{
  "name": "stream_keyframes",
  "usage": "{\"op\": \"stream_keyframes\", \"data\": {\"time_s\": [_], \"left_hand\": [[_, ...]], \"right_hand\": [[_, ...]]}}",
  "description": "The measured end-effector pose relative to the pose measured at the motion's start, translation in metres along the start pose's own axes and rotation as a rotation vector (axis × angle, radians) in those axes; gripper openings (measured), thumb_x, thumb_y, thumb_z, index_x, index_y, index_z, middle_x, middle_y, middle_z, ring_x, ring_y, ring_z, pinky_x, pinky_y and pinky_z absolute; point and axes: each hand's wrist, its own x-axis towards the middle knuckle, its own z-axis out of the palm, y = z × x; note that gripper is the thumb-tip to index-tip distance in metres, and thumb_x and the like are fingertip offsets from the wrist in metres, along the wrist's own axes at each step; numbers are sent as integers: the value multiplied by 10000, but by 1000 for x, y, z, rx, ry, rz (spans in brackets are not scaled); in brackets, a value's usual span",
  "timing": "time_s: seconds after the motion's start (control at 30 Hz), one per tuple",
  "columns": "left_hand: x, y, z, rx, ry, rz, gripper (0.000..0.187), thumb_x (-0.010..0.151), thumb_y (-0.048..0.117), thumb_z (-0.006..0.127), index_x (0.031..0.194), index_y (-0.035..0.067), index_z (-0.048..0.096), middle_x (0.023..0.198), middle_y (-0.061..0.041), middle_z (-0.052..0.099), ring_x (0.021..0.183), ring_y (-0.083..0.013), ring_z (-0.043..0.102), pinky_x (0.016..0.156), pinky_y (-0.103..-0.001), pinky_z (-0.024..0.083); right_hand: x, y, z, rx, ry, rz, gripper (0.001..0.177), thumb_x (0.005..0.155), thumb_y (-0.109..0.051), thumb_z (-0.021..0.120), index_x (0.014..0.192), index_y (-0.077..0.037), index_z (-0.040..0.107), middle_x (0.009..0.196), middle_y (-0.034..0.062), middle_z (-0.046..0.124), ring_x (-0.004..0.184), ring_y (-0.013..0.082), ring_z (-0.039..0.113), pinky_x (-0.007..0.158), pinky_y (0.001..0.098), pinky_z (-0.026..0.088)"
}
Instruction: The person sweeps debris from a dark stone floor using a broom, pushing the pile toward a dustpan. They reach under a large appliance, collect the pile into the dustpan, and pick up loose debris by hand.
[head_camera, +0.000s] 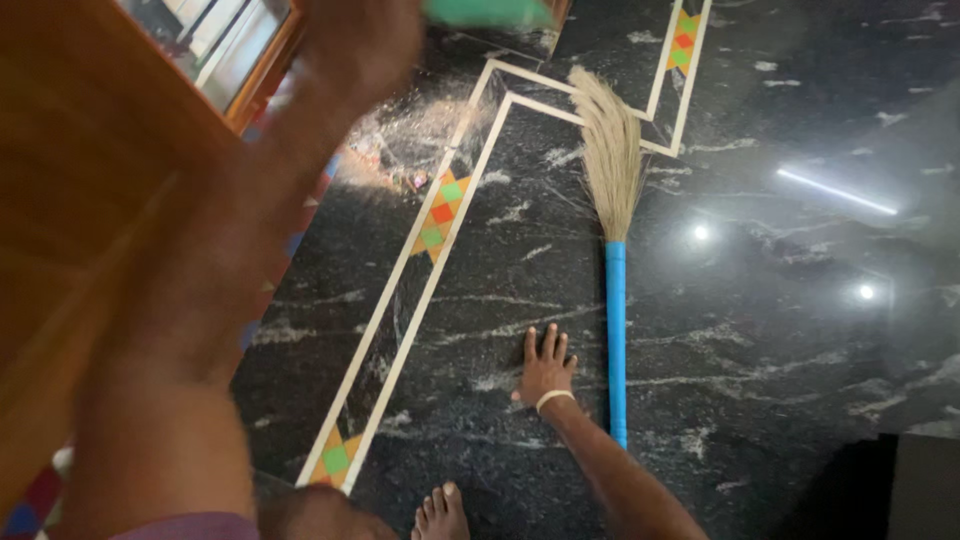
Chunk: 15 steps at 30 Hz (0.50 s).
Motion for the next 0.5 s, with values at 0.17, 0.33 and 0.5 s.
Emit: {"op": "stream_keyframes", "data": {"time_s": [0.17, 0.33, 0.5], "left_hand": [[-103, 91, -24, -238, 41, 125, 479, 1007, 59, 596, 1475, 4, 509, 1428, -288, 487, 1357, -393, 516, 1151, -606, 361], [-200, 141, -46, -210, -96, 294, 481, 963, 141, 581, 1426, 17, 551, 1336, -183, 568, 1288, -312, 526, 1153, -524, 363], [-242, 161, -59, -197, -28, 389, 463, 963, 251, 545, 1384, 65, 600, 1235, -87, 577, 1184, -244, 541, 1101, -476, 366]], "right_hand": [[1, 8, -7, 18, 10, -29, 1233, 769, -521, 873, 1620, -148, 63, 1692, 269, -2, 1554, 489, 51, 1229, 601, 210], [14, 17, -22, 1281, 24, -341, 903, 870, -525, 723, 1537, 14, 442, 1519, 279, 556, 1425, 436, 523, 1178, 554, 396], [18, 9, -47, 2156, -315, -297, 566, 1055, -407, 483, 1352, 75, 502, 1169, 249, 683, 1023, 336, 672, 931, 496, 554]]}}
